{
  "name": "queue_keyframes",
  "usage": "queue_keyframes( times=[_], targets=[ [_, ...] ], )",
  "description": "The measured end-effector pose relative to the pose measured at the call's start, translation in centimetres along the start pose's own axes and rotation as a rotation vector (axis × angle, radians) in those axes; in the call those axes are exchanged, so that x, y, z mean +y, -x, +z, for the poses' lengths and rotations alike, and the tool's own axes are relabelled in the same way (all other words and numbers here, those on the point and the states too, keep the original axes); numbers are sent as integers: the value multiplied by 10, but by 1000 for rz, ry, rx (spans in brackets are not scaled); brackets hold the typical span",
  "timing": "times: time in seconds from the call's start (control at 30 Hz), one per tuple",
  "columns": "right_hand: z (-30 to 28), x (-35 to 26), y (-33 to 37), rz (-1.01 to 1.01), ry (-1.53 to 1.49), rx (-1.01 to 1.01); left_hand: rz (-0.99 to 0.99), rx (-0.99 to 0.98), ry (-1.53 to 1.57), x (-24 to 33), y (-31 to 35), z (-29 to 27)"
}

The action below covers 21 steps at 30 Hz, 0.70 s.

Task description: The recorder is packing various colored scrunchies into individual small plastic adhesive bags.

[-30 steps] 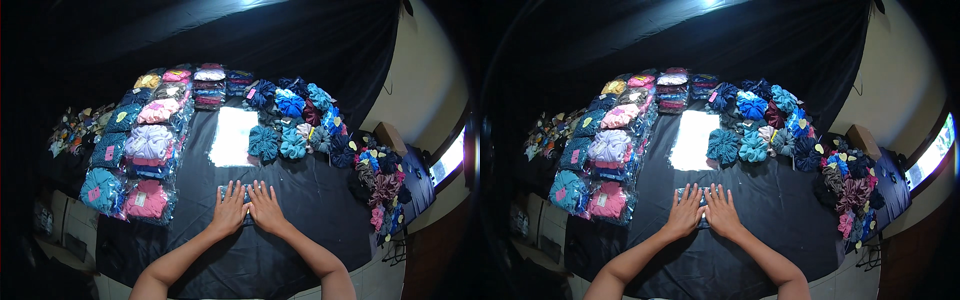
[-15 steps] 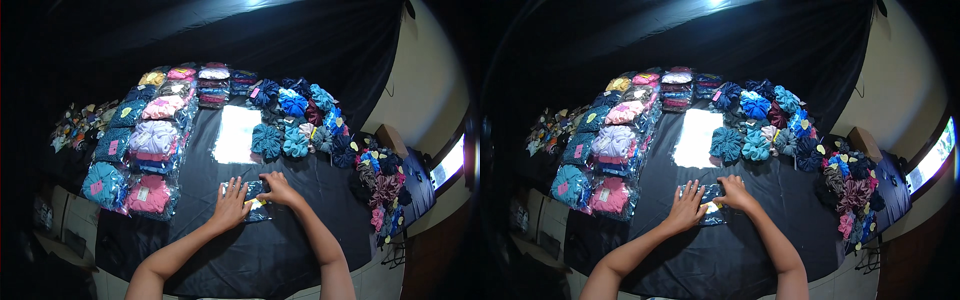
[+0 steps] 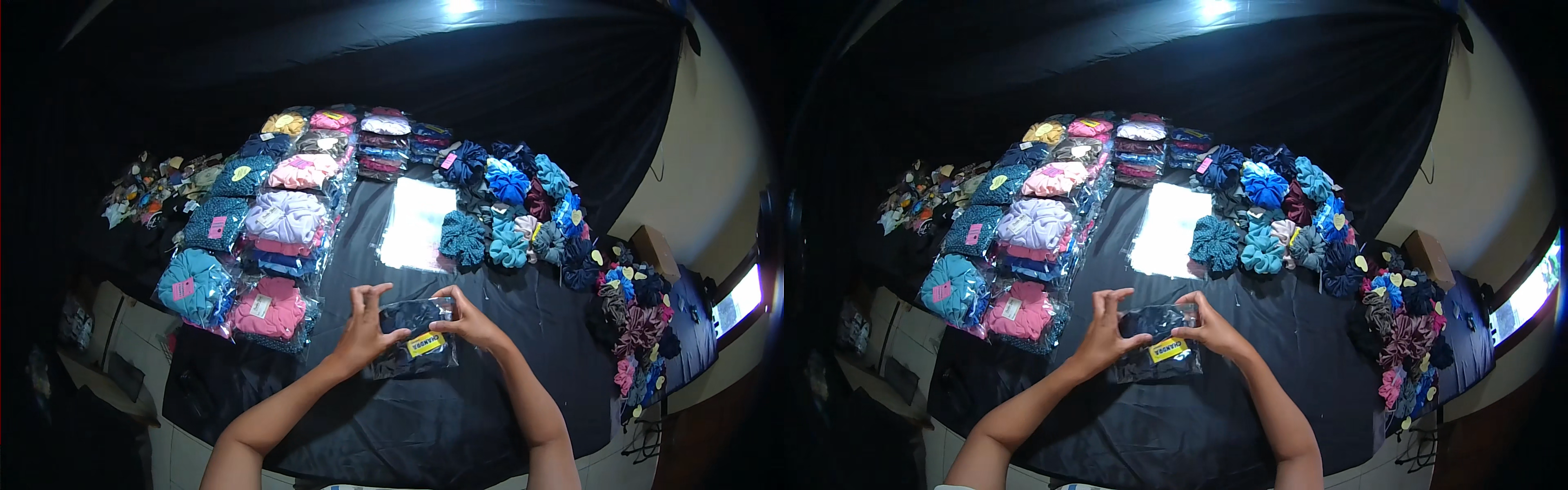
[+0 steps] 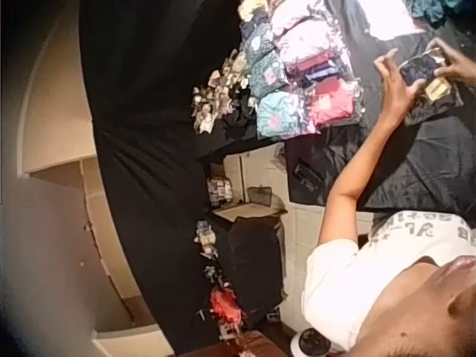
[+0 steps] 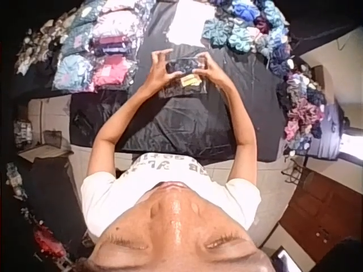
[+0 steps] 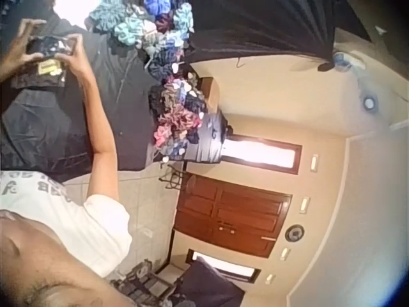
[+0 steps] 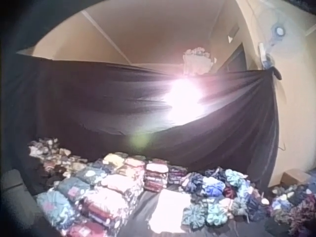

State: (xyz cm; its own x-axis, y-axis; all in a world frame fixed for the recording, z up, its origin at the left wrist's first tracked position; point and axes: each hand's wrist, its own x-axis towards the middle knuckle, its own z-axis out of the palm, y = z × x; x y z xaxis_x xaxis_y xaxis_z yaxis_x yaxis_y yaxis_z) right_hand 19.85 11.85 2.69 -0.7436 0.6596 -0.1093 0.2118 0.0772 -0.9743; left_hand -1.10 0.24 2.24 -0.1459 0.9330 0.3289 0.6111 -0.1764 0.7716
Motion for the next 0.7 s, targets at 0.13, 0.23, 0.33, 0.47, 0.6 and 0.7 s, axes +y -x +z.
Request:
queue_keyframes(
  times=[0.13, 0.23, 0.33, 0.47, 0.6, 0.7],
  targets=[
    [36, -25, -2, 53, -336, -52, 17, 155, -108, 18, 16, -47],
    [74, -48, -19, 100, -442, -29, 6, 276, -245, 27, 26, -85],
    [104, -64, -36, 94, -522, -38, 72, 341, -616, 41, 35, -113],
    [148, -77, -70, 70, -546, -8, 63, 284, -759, 38, 53, -134],
    [189, -77, -98, 4, -556, 82, 8, 219, -685, 15, 61, -141],
    [206, -62, -113, -80, -497, 173, -28, 204, -664, -5, 61, -136]
  ],
)
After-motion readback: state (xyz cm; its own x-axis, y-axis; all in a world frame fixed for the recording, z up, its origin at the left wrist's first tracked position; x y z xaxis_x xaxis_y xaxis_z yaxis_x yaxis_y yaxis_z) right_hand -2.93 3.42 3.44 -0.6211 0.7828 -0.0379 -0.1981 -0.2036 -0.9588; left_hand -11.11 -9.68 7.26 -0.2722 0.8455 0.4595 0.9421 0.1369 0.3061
